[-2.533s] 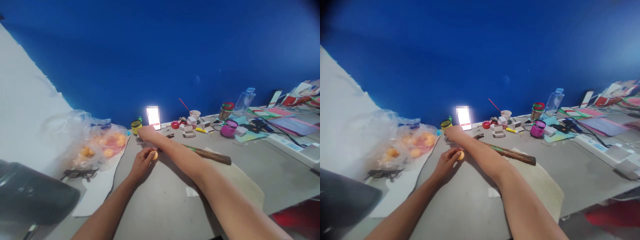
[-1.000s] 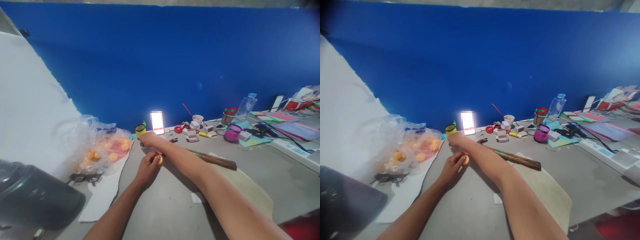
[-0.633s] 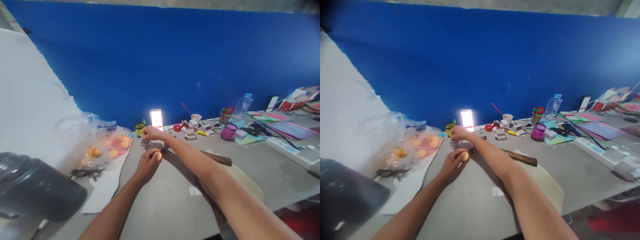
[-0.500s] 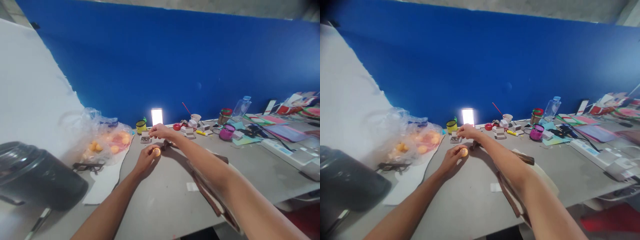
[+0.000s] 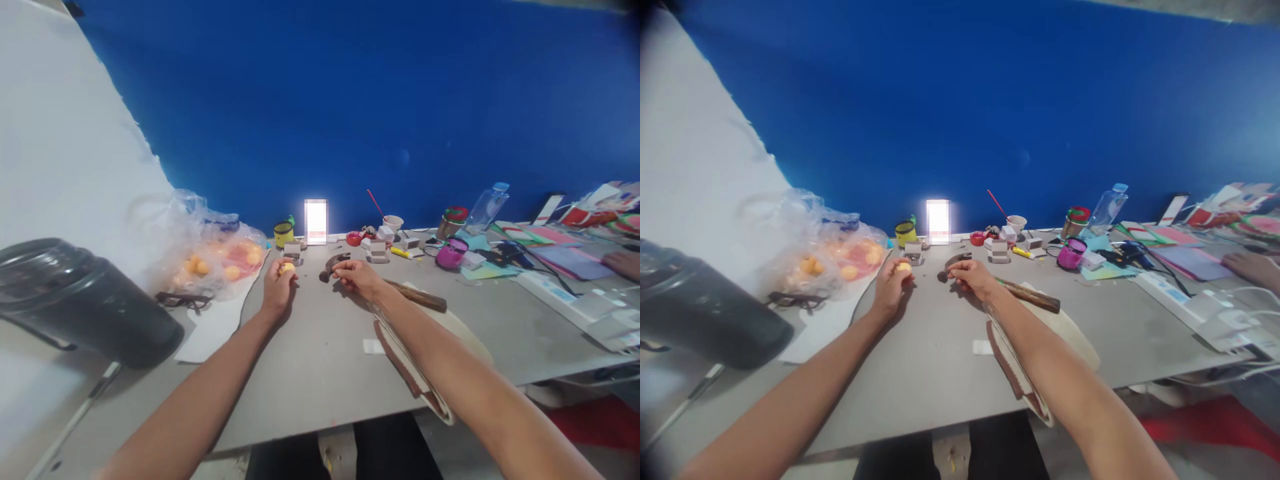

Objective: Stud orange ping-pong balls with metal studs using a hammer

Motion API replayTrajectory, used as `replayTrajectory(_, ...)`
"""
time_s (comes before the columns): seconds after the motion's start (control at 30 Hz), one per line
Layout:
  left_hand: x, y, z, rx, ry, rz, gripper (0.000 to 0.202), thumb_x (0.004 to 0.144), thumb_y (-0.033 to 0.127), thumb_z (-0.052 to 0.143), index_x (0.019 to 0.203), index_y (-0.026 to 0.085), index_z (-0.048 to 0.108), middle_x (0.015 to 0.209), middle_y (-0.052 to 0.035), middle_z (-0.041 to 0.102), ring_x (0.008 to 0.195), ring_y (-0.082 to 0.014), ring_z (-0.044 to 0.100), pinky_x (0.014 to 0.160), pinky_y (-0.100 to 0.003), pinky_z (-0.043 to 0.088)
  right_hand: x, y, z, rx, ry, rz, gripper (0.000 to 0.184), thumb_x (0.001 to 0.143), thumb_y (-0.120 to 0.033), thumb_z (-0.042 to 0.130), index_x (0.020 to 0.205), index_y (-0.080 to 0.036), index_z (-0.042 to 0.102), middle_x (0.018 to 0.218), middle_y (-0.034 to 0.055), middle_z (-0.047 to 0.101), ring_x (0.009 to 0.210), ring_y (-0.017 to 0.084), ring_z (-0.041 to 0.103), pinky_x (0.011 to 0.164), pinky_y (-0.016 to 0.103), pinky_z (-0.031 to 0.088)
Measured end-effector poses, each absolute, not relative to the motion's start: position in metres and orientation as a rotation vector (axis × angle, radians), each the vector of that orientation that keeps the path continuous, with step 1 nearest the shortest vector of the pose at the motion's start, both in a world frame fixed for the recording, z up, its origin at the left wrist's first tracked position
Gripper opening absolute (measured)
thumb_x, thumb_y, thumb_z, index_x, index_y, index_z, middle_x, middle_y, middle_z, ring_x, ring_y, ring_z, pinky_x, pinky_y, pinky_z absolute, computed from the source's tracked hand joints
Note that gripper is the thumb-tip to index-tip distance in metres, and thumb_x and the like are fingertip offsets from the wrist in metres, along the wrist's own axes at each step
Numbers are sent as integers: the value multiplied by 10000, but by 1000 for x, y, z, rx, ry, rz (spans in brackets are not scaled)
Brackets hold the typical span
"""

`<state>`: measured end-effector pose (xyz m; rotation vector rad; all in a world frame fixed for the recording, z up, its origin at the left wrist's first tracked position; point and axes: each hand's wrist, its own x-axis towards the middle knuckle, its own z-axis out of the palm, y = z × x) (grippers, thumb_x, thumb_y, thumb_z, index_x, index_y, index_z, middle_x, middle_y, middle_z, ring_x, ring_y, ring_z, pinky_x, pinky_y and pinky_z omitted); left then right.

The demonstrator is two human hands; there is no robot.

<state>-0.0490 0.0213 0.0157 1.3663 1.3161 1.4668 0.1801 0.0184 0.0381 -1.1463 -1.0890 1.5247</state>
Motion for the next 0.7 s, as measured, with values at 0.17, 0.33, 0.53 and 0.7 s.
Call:
replayTrajectory(0.17, -64, 35, 19, 1504, 1532, 1485, 138, 730, 268, 598, 829, 200, 665, 710, -4, 648, 693, -173, 614, 690, -303, 501, 183, 20, 31, -1141, -1151, 1481, 104, 756, -137, 757, 849, -140, 711, 784, 60, 742, 513, 53, 514, 418, 148, 349)
replayTrajectory(0.33, -58, 39, 11, 2020, 1645, 1162, 191, 818, 289, 612, 886, 197, 766, 1012, -78, 760, 974, -243, 682, 939, -358, 514, 178, 24, 19, -1201, -1260, 1408, 150, 706, -193, 812, 815, -146, 721, 738, 52, 751, 486, 64, 520, 405, 159, 346)
replayTrajectory(0.53, -48, 45, 14, 2309, 1829, 690, 303, 935, 286, 548, 1091, 212, 797, 1132, -111, 730, 1048, -260, 672, 911, -338, 515, 178, 25, 12, -1184, -1303, 1388, 118, 692, -174, 763, 802, -148, 731, 695, 47, 742, 474, 71, 531, 410, 167, 374)
replayTrajectory(0.7, -41, 48, 24, 2399, 1850, 487, 292, 961, 273, 522, 891, 214, 799, 1061, -114, 720, 1017, -257, 669, 799, -311, 487, 177, 26, 9, -1174, -1336, 1374, 107, 688, -175, 735, 792, -148, 724, 686, 44, 738, 463, 75, 531, 404, 173, 380)
